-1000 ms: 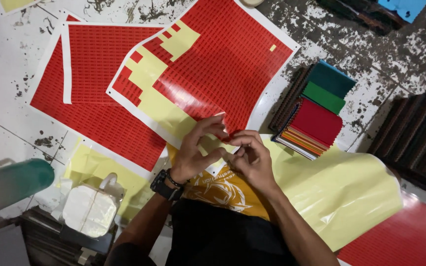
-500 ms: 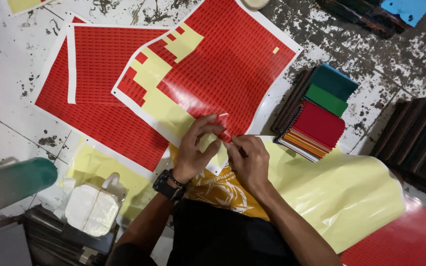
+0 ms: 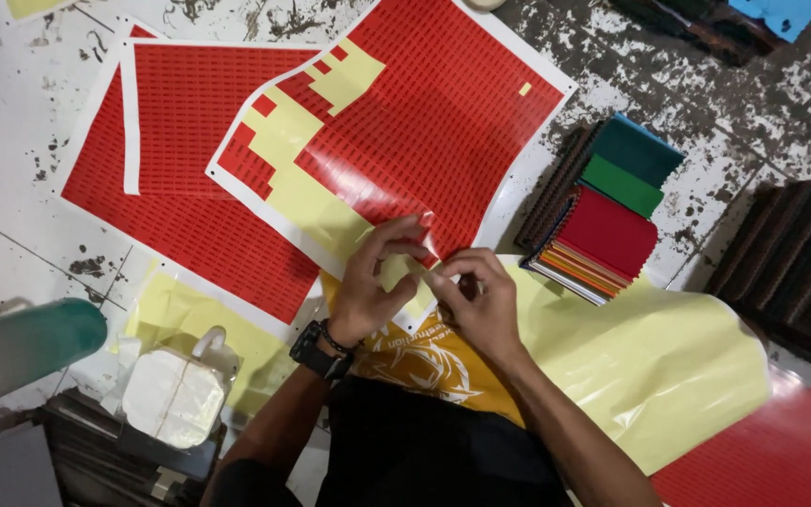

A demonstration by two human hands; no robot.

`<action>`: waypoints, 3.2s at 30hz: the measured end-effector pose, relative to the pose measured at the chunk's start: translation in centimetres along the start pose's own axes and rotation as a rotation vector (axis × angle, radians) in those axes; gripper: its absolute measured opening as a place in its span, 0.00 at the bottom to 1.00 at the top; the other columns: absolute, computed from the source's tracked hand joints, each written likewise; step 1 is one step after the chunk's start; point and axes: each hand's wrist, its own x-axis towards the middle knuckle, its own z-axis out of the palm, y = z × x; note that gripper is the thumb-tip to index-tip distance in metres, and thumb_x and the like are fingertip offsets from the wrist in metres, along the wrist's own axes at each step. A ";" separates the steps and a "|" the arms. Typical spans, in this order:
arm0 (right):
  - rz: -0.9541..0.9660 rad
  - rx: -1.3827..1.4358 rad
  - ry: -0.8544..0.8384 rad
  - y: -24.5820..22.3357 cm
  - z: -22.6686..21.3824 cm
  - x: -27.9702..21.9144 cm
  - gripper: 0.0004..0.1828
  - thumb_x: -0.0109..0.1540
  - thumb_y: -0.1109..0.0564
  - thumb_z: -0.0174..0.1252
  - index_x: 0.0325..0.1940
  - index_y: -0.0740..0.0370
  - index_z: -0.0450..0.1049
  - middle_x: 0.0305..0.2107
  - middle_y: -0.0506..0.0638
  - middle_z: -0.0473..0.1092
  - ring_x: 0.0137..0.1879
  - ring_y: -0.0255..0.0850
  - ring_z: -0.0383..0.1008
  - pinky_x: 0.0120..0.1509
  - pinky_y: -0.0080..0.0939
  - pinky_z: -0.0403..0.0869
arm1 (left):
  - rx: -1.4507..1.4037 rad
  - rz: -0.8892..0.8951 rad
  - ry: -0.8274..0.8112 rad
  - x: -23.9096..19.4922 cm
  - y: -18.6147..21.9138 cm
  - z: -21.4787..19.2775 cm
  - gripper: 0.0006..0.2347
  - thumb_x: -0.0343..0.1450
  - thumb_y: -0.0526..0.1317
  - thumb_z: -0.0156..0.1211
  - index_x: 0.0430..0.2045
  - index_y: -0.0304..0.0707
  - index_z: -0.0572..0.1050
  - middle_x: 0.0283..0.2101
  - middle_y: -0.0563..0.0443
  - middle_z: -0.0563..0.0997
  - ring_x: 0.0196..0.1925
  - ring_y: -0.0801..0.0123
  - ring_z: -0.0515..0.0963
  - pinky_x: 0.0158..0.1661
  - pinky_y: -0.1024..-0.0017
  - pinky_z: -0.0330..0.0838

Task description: The person sits on the floor and organizes a stack of colorful, textured material samples. They flip through the samples, peel off small red adhesive pieces, and then separate and stack blue samples.

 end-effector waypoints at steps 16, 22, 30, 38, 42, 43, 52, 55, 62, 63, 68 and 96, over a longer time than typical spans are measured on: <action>-0.012 -0.234 -0.016 1.0 0.6 0.3 0.22 0.51 0.56 0.76 0.48 0.62 0.81 0.37 0.51 0.74 0.32 0.43 0.75 0.37 0.38 0.75 | -0.007 0.017 0.116 -0.5 -0.9 0.2 0.30 0.63 0.27 0.67 0.63 0.35 0.67 0.50 0.45 0.76 0.39 0.66 0.84 0.54 0.61 0.73; -0.119 -0.402 0.076 1.4 1.7 -0.1 0.18 0.58 0.58 0.70 0.50 0.70 0.79 0.39 0.59 0.75 0.42 0.53 0.77 0.45 0.48 0.78 | 0.034 0.100 0.184 -0.6 -2.1 0.2 0.28 0.64 0.28 0.68 0.62 0.32 0.68 0.49 0.47 0.76 0.40 0.66 0.84 0.54 0.62 0.73; -0.421 -0.485 0.137 2.5 2.2 -0.8 0.03 0.61 0.63 0.64 0.37 0.59 0.82 0.32 0.48 0.76 0.39 0.47 0.77 0.45 0.41 0.77 | 0.012 0.134 0.176 -0.3 -1.7 0.2 0.28 0.64 0.24 0.64 0.61 0.31 0.68 0.49 0.47 0.72 0.45 0.66 0.81 0.59 0.57 0.70; 0.177 0.500 -0.160 1.0 0.1 0.1 0.09 0.56 0.70 0.65 0.40 0.72 0.74 0.48 0.58 0.66 0.33 0.38 0.70 0.20 0.33 0.70 | -0.089 0.100 0.134 -0.5 -0.4 0.6 0.31 0.61 0.21 0.66 0.61 0.30 0.66 0.60 0.44 0.66 0.50 0.62 0.79 0.52 0.61 0.79; 0.189 0.506 -0.150 1.8 0.6 0.2 0.11 0.58 0.70 0.63 0.45 0.74 0.75 0.46 0.58 0.66 0.26 0.38 0.67 0.18 0.34 0.68 | -0.115 0.054 0.143 -0.2 0.4 1.0 0.28 0.63 0.20 0.63 0.60 0.30 0.65 0.62 0.46 0.66 0.49 0.61 0.79 0.47 0.64 0.83; 0.188 0.505 -0.150 1.2 0.9 0.5 0.11 0.58 0.70 0.63 0.45 0.74 0.75 0.46 0.58 0.66 0.26 0.38 0.67 0.18 0.34 0.68 | -0.116 0.055 0.143 -0.2 0.2 0.9 0.28 0.63 0.20 0.63 0.60 0.30 0.65 0.62 0.46 0.66 0.49 0.61 0.79 0.47 0.64 0.83; -0.325 -0.437 0.154 2.5 3.5 0.2 0.08 0.58 0.60 0.71 0.39 0.66 0.82 0.31 0.52 0.74 0.39 0.49 0.78 0.41 0.42 0.78 | 0.039 0.160 0.241 0.1 -0.6 0.2 0.23 0.65 0.22 0.64 0.56 0.30 0.69 0.62 0.41 0.65 0.48 0.61 0.77 0.46 0.64 0.85; -0.348 -0.440 0.172 3.4 3.3 -0.1 0.07 0.58 0.61 0.71 0.38 0.64 0.82 0.31 0.51 0.75 0.40 0.50 0.78 0.42 0.42 0.78 | 0.029 0.171 0.247 -0.1 -0.7 0.1 0.23 0.65 0.21 0.64 0.56 0.30 0.70 0.61 0.41 0.66 0.48 0.61 0.76 0.46 0.63 0.85; -0.189 -0.131 0.099 1.3 2.8 0.3 0.06 0.55 0.65 0.70 0.33 0.60 0.79 0.29 0.51 0.73 0.36 0.46 0.75 0.42 0.42 0.74 | 0.031 0.148 0.249 -0.1 -1.2 -0.7 0.22 0.67 0.22 0.60 0.57 0.31 0.68 0.62 0.40 0.65 0.49 0.63 0.75 0.46 0.65 0.83; -0.097 0.044 0.052 0.9 2.4 0.2 0.07 0.55 0.66 0.71 0.32 0.62 0.78 0.29 0.53 0.73 0.35 0.43 0.74 0.41 0.40 0.73 | 0.017 0.140 0.250 -0.3 -1.2 -0.8 0.21 0.68 0.23 0.58 0.58 0.31 0.68 0.62 0.40 0.65 0.49 0.63 0.74 0.46 0.66 0.83; 0.172 0.659 -0.231 -0.3 1.9 -1.5 0.10 0.55 0.63 0.71 0.36 0.68 0.76 0.23 0.51 0.69 0.27 0.32 0.69 0.30 0.29 0.69 | 0.003 0.090 0.261 -0.5 -2.4 -0.4 0.18 0.73 0.30 0.53 0.60 0.33 0.66 0.63 0.40 0.63 0.51 0.61 0.73 0.46 0.65 0.79; -0.593 -0.608 0.166 1.0 3.3 1.0 0.03 0.59 0.63 0.66 0.36 0.59 0.82 0.29 0.49 0.72 0.34 0.48 0.74 0.38 0.44 0.73 | -0.179 0.097 0.292 -0.1 -0.1 0.2 0.21 0.77 0.46 0.47 0.60 0.29 0.62 0.64 0.41 0.61 0.52 0.65 0.70 0.48 0.63 0.80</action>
